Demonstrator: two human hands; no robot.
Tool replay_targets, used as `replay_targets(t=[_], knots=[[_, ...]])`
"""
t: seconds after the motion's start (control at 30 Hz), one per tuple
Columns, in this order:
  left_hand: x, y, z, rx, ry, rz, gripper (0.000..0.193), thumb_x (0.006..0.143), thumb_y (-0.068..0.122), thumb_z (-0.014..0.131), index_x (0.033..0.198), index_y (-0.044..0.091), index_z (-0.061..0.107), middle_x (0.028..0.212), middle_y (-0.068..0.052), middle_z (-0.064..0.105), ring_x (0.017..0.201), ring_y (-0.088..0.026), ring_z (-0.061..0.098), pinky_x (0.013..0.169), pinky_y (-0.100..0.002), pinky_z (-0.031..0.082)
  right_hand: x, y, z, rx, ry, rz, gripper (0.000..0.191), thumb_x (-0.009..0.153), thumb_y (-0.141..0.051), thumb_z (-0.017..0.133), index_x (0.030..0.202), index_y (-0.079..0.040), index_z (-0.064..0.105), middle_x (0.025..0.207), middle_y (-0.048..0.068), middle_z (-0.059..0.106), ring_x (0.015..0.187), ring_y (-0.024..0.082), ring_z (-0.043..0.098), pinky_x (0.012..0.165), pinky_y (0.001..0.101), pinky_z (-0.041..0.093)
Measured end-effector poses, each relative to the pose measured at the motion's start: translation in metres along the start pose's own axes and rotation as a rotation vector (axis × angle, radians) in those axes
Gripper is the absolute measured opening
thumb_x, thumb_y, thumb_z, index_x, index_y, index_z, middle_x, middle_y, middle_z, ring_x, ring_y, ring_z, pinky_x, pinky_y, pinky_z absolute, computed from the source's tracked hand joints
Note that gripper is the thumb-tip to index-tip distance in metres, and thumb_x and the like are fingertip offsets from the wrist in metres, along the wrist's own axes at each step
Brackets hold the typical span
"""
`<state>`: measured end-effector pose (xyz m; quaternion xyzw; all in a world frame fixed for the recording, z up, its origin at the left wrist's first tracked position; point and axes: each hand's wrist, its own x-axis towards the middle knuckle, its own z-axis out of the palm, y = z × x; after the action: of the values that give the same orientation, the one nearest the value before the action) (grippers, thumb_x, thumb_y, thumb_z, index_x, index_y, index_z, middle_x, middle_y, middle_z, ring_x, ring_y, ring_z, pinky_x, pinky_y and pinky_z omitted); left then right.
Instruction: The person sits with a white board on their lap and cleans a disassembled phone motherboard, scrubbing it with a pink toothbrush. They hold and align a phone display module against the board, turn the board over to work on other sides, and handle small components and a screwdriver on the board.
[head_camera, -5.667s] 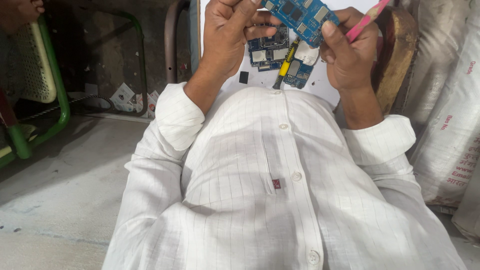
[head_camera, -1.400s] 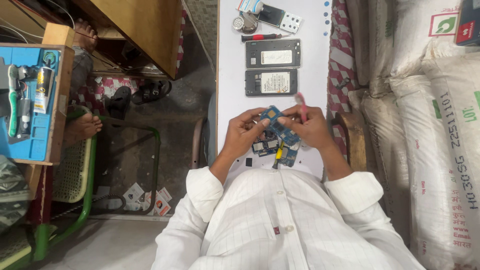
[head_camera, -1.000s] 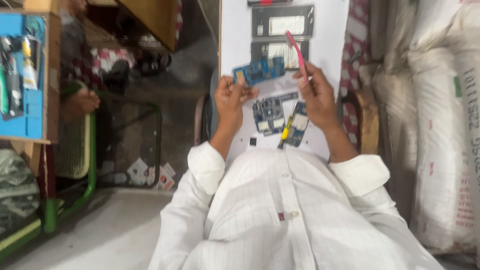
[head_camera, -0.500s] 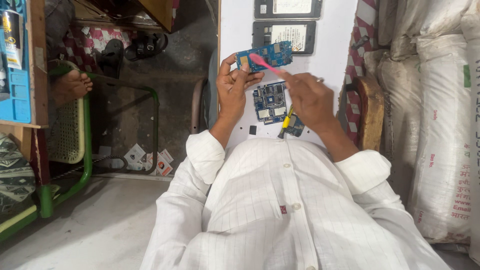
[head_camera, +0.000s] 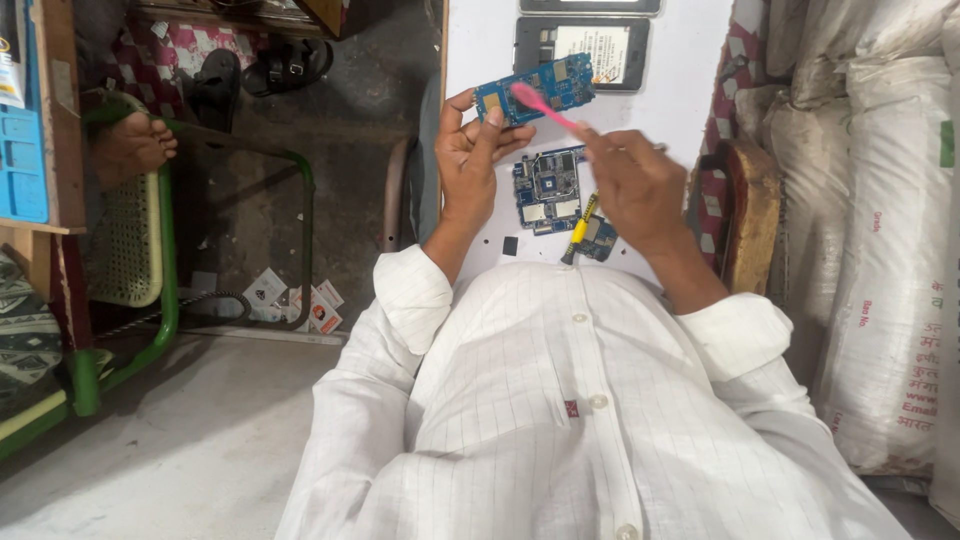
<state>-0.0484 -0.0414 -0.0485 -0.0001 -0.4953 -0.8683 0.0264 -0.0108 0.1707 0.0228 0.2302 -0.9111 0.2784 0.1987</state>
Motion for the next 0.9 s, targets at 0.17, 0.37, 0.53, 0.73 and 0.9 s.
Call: replay_targets(t=[0.17,0.37,0.53,0.73,0.9], knots=[[0.001,-0.001,0.000,-0.025,-0.018,-0.002,0.039,0.106,0.024,0.062,0.133,0.002,0.044,0.104,-0.018,0.078,0.092,-0.023,0.079,0.085,-0.035,0.067,-0.012,0.012,-0.016,0.035,0.070,0.082,0.037,0.108,-0.002,0.070,0.142,-0.017,0.069,0.101,0.006,0.071,0.078,0.014,0.069,0.064,0.0294,0.054],[0.003,-0.003,-0.003,-0.043,0.047,-0.005,0.038,0.106,0.022,0.063,0.133,0.000,0.046,0.102,-0.019,0.079,0.088,-0.023,0.078,0.079,-0.035,0.065,-0.022,0.007,-0.012,-0.010,0.028,0.065,0.019,0.108,-0.005,0.074,0.122,-0.017,0.069,0.099,0.007,0.071,0.075,0.015,0.068,0.062,0.0311,0.052],[0.004,-0.005,0.000,-0.045,0.022,-0.004,0.039,0.105,0.022,0.064,0.133,0.002,0.046,0.102,-0.017,0.078,0.088,-0.023,0.078,0.081,-0.036,0.066,-0.020,0.014,-0.020,0.075,0.086,0.151,0.028,0.108,-0.001,0.071,0.135,-0.010,0.072,0.103,0.011,0.072,0.074,0.015,0.067,0.063,0.0314,0.053],[0.003,-0.004,0.001,-0.009,0.051,-0.002,0.039,0.106,0.022,0.063,0.134,0.003,0.044,0.100,-0.018,0.079,0.087,-0.022,0.079,0.081,-0.035,0.067,-0.028,0.020,-0.004,0.207,0.186,0.193,0.028,0.112,-0.003,0.065,0.139,-0.007,0.066,0.111,0.012,0.071,0.087,0.016,0.070,0.069,0.0283,0.057],[0.003,-0.003,0.000,-0.017,0.060,0.004,0.038,0.106,0.022,0.062,0.134,0.002,0.044,0.101,-0.018,0.079,0.088,-0.022,0.079,0.081,-0.036,0.067,-0.033,0.032,-0.013,0.387,0.243,0.321,0.032,0.114,-0.002,0.061,0.146,-0.004,0.059,0.118,0.012,0.066,0.088,0.012,0.069,0.072,0.0252,0.061]])
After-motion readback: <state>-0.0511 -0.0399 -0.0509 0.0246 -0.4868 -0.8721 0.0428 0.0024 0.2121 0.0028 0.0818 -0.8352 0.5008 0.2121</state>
